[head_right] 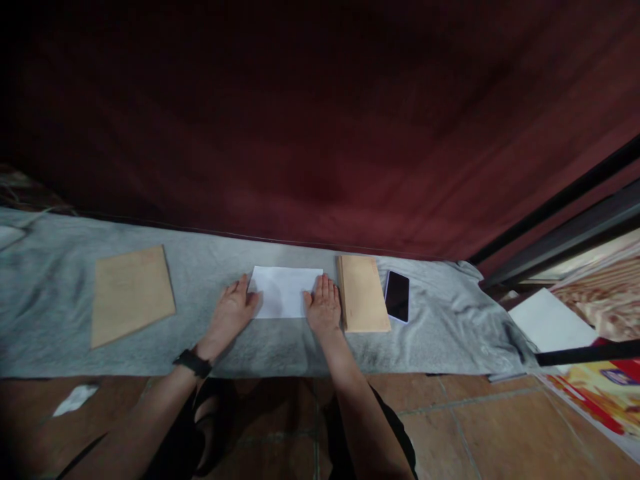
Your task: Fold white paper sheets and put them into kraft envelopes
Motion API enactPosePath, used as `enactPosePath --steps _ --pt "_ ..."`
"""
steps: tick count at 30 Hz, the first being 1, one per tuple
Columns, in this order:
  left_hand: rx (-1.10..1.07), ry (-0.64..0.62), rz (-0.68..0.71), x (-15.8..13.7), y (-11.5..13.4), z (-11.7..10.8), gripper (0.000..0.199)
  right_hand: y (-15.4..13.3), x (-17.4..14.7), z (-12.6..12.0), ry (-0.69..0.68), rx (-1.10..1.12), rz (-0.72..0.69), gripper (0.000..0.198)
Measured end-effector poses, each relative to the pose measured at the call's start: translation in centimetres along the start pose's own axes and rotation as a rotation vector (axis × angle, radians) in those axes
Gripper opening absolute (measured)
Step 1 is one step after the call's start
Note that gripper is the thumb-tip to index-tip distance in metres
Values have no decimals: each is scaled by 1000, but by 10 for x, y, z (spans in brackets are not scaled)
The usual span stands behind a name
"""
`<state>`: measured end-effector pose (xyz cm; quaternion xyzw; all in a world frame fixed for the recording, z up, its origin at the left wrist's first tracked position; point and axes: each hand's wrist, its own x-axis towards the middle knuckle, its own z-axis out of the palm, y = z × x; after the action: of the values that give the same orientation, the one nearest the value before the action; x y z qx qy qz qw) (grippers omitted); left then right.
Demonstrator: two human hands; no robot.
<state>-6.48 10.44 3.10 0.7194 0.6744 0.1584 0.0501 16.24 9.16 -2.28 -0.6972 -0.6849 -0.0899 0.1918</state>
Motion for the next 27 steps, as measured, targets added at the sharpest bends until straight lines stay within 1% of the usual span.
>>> enactPosePath --steps 3,6,9,11,12,14,15,16,17,18,20,22,24,26,27 --pt "-143 -47 -56 0 -1 -6 66 1 -3 -3 -20 3 10 61" --pt "-351 -113 -190 3 0 -7 71 1 -4 -9 -36 20 16 59" --pt "-688 -181 -369 8 2 -11 79 -4 -2 -23 -45 102 -35 57" --pt "-980 -164 -442 10 5 -17 81 -14 -3 -36 -75 207 -130 60" --pt "-1119 -142 -449 10 8 -21 80 -21 -4 -43 -107 270 -196 65" --pt "-1356 -113 -432 8 14 -31 77 -35 -8 -55 -161 386 -335 82" --pt "-1452 -127 -410 7 17 -36 74 -42 -10 -59 -174 433 -359 87" --pt "-1540 -159 -382 6 21 -41 71 -48 -11 -63 -175 491 -347 83" --pt "-1619 -195 -354 5 25 -45 66 -53 -11 -67 -167 579 -303 73" --pt "-1689 -226 -330 4 29 -48 61 -56 -10 -69 -151 699 -231 64" --pt "-1770 -259 -333 3 34 -51 51 -60 -4 -74 -93 1020 -26 51" --pt "-1730 -227 -439 1 37 -49 47 -61 6 -79 -10 1397 227 48" --pt "-1629 -254 -525 -3 39 -44 48 -62 14 -84 59 1736 452 50" --pt "-1583 -322 -527 -7 41 -37 53 -65 18 -86 77 1979 594 50" --pt "-1593 -349 -506 -9 42 -35 55 -66 19 -87 70 2055 631 49"
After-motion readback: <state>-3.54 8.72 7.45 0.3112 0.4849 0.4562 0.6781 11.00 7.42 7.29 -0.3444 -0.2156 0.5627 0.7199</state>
